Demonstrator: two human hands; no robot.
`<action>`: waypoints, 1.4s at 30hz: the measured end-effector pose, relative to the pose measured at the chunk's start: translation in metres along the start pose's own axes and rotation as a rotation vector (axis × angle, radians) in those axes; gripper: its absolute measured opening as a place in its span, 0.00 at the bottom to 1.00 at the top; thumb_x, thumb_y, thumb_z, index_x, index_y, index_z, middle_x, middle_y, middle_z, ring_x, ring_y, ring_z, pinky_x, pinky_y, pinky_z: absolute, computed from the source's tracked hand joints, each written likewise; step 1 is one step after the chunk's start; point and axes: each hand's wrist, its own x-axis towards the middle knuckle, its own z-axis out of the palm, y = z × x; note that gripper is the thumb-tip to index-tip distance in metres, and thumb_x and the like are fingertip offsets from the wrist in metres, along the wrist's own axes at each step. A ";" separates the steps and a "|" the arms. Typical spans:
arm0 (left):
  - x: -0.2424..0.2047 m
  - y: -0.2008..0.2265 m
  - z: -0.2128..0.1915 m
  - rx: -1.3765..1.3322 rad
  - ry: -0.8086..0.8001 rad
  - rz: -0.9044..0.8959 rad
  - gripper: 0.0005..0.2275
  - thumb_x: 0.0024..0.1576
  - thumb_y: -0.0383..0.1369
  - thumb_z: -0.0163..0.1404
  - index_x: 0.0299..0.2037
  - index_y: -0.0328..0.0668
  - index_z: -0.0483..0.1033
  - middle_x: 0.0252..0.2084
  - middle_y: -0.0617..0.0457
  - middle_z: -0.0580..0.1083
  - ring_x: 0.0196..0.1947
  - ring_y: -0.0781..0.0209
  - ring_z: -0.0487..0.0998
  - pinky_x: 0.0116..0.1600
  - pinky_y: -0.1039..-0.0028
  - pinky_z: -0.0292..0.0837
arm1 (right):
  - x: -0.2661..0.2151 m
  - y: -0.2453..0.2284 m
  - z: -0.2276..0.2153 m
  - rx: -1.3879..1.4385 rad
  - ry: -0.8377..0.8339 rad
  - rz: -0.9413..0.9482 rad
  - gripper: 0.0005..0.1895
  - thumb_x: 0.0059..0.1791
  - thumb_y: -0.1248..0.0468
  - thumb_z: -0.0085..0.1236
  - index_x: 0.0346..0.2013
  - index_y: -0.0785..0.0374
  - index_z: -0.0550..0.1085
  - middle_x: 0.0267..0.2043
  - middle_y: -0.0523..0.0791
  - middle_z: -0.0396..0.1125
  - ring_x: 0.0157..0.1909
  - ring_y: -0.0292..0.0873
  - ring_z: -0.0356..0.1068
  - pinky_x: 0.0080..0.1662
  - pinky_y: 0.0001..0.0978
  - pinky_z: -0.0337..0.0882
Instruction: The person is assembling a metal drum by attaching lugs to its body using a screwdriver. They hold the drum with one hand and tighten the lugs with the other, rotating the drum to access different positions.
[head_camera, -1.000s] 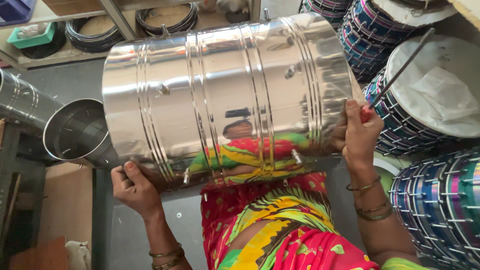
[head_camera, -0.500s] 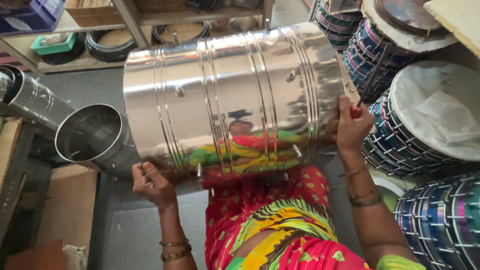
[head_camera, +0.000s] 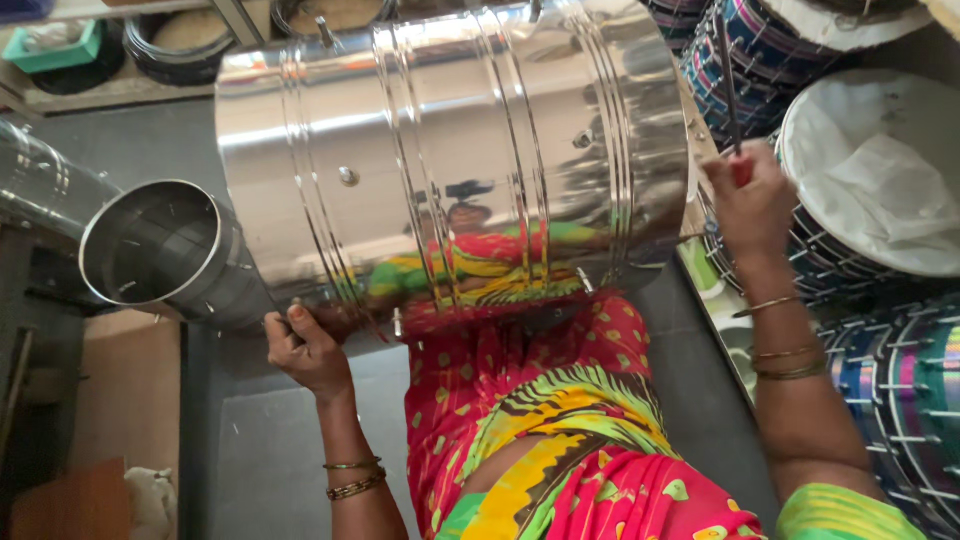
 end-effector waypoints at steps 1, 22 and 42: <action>0.000 0.000 0.000 -0.026 -0.011 -0.016 0.19 0.72 0.38 0.44 0.30 0.36 0.56 0.20 0.54 0.60 0.23 0.71 0.58 0.27 0.70 0.52 | 0.004 -0.004 -0.014 -0.009 -0.028 0.004 0.14 0.62 0.58 0.62 0.44 0.66 0.71 0.29 0.53 0.66 0.30 0.49 0.67 0.36 0.41 0.66; 0.003 -0.003 -0.001 -0.030 -0.028 -0.003 0.22 0.75 0.45 0.42 0.31 0.38 0.58 0.27 0.61 0.57 0.29 0.74 0.56 0.33 0.78 0.54 | 0.051 0.019 -0.057 -0.089 -0.200 -0.622 0.08 0.59 0.66 0.57 0.53 0.58 0.73 0.45 0.43 0.65 0.51 0.45 0.62 0.59 0.38 0.59; 0.000 -0.014 -0.001 -0.039 -0.025 -0.028 0.22 0.73 0.47 0.41 0.31 0.39 0.58 0.23 0.63 0.55 0.25 0.76 0.53 0.29 0.80 0.48 | 0.089 0.030 -0.060 -0.242 -0.139 -0.875 0.07 0.59 0.63 0.54 0.52 0.55 0.74 0.48 0.39 0.65 0.54 0.40 0.62 0.60 0.34 0.57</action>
